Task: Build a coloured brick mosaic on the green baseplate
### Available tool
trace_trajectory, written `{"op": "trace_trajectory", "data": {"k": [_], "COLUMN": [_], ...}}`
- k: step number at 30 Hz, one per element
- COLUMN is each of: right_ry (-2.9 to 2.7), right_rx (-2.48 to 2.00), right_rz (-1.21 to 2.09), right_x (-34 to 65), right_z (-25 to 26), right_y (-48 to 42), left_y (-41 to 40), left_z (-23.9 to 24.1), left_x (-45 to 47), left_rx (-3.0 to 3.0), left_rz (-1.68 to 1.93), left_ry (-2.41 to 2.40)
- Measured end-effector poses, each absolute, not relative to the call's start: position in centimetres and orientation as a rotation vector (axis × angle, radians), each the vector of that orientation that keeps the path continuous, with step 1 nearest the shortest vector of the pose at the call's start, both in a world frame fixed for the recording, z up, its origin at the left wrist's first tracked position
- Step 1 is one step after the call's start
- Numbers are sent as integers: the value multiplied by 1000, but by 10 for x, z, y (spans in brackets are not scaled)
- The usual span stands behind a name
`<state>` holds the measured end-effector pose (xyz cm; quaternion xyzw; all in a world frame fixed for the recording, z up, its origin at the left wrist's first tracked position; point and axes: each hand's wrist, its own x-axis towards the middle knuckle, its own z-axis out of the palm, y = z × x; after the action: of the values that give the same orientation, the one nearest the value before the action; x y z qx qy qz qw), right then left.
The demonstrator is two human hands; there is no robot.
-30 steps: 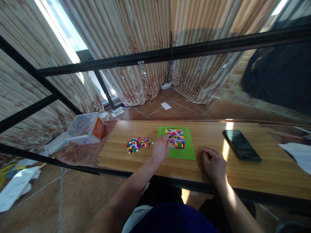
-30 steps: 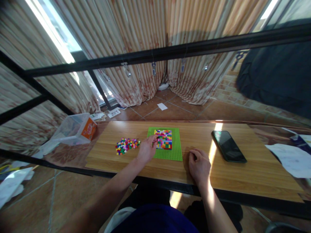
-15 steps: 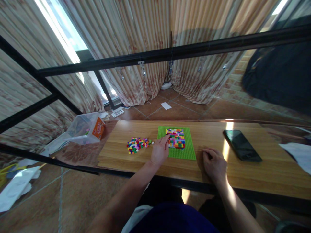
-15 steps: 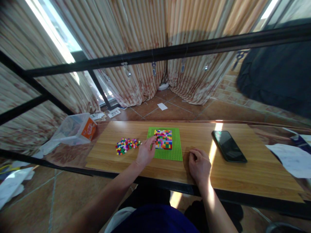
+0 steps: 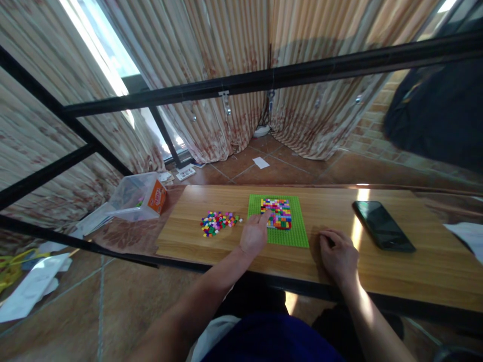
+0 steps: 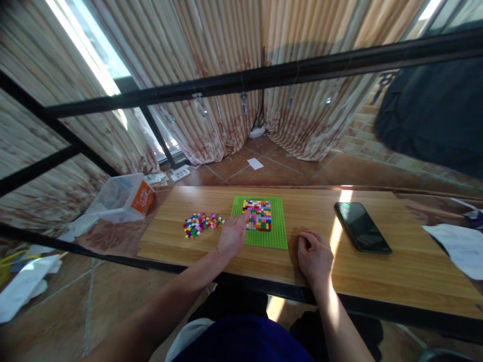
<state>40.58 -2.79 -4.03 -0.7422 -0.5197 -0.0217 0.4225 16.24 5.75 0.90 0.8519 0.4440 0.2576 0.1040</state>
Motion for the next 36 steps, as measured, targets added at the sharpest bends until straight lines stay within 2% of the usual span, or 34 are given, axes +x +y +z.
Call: {"op": "trace_trajectory", "data": {"k": [9,12,18,23,32,36], "right_ry": [-1317,-1321,-1309,-1316,-1303,-1316], "right_rx": [-1875,-1870,-1870,-1859,-1862,-1844], "right_rz": [-50,-51,-48,-58,-71,-55], "right_x": [409,409,408,408,406,405], "right_z": [-44,-43,-43,-42,-41,-40], "right_y": [-27,-27,-28,-27,-27,-27], "left_y": [48,51,66,70,63,64], "left_z": [17,22,25,23,28,32], "left_x": [151,134,106,104,125,138], "left_rx": [2431,2396,2432,2494,2208,2141], "left_rz": [843,864,577,505,886,905], "left_ry": [1300,1545,1904,1887,1469,1435]}}
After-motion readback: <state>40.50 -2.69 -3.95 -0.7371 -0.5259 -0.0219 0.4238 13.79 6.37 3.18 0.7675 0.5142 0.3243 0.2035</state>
